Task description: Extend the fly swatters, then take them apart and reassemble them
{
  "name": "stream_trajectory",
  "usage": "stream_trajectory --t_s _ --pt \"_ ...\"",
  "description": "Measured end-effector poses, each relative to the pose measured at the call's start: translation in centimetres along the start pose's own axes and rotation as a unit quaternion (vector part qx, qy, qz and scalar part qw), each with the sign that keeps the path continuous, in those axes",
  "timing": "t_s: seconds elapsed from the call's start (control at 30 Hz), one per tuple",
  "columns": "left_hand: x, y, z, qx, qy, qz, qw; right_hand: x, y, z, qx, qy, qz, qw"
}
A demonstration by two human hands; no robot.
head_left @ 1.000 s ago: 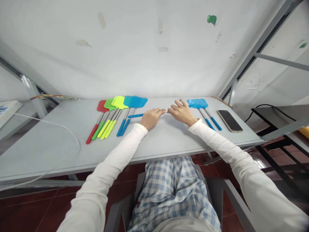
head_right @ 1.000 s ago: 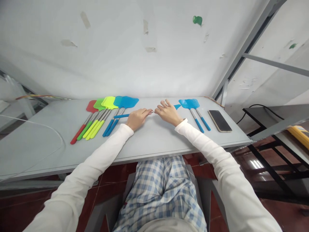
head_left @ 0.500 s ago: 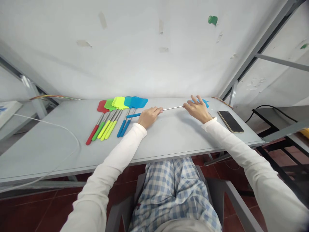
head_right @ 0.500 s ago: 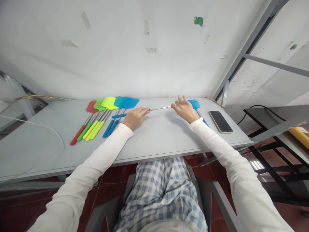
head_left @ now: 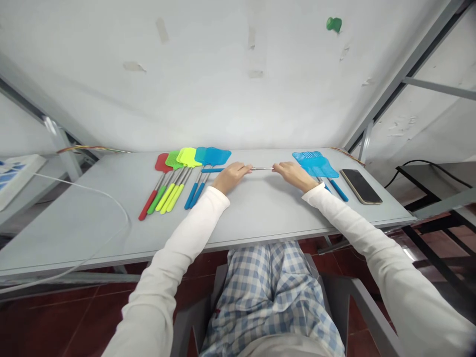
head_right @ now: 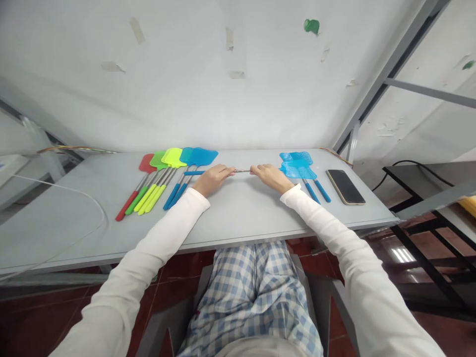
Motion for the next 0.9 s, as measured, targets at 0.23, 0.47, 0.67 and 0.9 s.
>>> stream_trajectory --t_s 0.23,0.47,0.67,0.9 --pt "4.9 2.4 -1.1 -0.056 0.067 0.045 0.995 -10.3 2.6 -5.7 -0.036 -0.098 -0.058 0.993" --pt "3.5 2.4 -0.6 -0.097 0.037 0.059 0.993 -10.8 2.6 -7.4 -0.095 -0.086 -0.089 0.988" --pt "2.5 1.9 -0.6 -0.058 0.038 0.067 0.995 -7.4 1.5 -4.5 -0.052 -0.054 -0.026 0.997" --pt "2.4 2.0 -1.3 -0.019 0.059 0.072 0.995 -6.7 1.3 -3.4 -0.028 -0.147 -0.068 0.986"
Point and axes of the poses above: each hand's wrist, its own z-axis towards the middle knuckle, its own y-axis out of the back of the hand, x = y × z, the point moved 3 cm from there along z, towards the middle knuckle, and after that the axes turned 8 degrees about -x, right-handed, at the moved point
